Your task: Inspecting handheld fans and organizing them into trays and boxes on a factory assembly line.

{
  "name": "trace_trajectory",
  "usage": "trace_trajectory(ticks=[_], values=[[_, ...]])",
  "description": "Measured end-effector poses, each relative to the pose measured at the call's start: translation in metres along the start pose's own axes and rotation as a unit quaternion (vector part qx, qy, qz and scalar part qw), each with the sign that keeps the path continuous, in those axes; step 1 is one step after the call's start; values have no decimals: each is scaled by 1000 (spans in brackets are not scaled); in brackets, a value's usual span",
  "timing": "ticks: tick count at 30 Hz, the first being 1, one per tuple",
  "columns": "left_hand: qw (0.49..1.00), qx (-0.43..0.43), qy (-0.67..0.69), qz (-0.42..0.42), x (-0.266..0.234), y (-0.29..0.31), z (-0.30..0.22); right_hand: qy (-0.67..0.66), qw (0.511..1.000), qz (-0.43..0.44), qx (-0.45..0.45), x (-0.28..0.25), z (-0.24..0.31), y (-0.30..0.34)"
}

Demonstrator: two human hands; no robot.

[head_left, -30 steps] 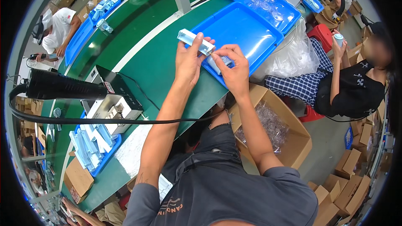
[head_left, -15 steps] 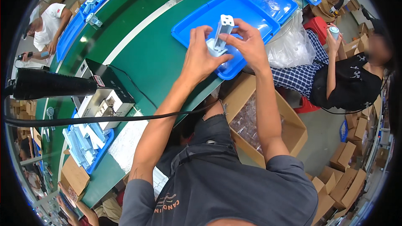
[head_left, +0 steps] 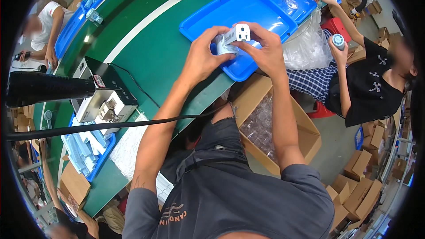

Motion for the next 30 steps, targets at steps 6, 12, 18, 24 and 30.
trace_trajectory(ticks=[6, 12, 18, 24, 30], values=[[1000, 7, -11, -17, -2, 0, 2, -14, 1000, 12, -4, 0, -6, -5], [1000, 10, -11, -18, -2, -1, 1, -26, 999, 10, -25, 2, -11, -3], [1000, 8, 4, 0, -2, -2, 2, -43, 998, 29, -19, 5, -17, -5], [1000, 1, 16, 3, -1, -2, 5, -32, 999, 19, -30, 6, -12, -7], [1000, 5, 9, 6, 0, -3, 4, -37, 999, 31, -9, 4, -13, -8]])
Point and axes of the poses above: each hand's wrist, its own y-axis away from the middle knuckle, its own x-axis out of the palm, z = x × y, the point moved 8 cm from there along -y, towards the middle knuckle, and after that the axes turned 13 degrees about z, right-handed, at the moved point
